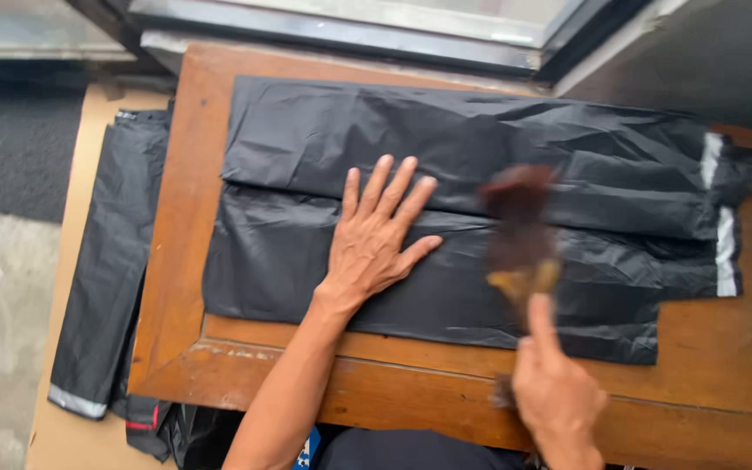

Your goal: The person cleans a wooden table and black plastic covers using a feather duster.

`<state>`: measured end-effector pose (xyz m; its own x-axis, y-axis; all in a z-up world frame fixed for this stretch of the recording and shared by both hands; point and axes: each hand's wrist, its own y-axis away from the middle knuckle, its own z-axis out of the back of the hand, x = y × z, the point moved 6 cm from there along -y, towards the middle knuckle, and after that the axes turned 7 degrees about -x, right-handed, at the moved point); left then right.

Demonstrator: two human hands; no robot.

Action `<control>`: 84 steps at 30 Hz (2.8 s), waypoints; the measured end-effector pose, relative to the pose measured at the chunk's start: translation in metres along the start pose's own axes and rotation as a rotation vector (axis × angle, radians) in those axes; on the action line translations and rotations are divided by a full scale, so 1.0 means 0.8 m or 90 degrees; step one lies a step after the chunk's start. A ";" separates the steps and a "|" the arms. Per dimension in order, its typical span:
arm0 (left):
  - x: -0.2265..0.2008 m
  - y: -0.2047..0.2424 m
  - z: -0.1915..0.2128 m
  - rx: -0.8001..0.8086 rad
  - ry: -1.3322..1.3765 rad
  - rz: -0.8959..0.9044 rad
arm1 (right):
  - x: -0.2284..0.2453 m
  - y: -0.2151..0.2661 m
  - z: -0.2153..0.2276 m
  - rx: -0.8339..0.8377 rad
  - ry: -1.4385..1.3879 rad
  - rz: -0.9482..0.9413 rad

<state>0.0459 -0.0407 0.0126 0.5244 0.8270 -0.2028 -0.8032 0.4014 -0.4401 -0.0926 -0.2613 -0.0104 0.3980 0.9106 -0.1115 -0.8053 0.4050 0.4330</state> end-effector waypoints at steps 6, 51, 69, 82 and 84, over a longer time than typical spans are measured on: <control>-0.002 0.003 -0.004 -0.017 -0.014 -0.003 | -0.079 -0.018 0.027 -0.075 -0.117 -0.261; 0.011 0.041 0.018 -0.006 -0.052 0.018 | -0.171 -0.081 0.043 -0.243 -0.208 -0.232; -0.096 0.094 0.039 0.165 0.125 -0.129 | -0.082 -0.067 0.049 -0.511 -0.221 0.095; -0.081 0.104 0.084 0.087 0.026 -0.086 | -0.105 -0.078 0.083 -0.073 -0.927 0.064; -0.070 0.109 0.089 0.098 -0.005 -0.077 | -0.121 -0.077 0.069 -0.053 -0.973 0.038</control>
<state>-0.0735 -0.0238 0.0477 0.6186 0.7713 -0.1496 -0.7682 0.5538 -0.3213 -0.0577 -0.3787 0.0229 0.3801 -0.0072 0.9249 -0.8372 0.4223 0.3474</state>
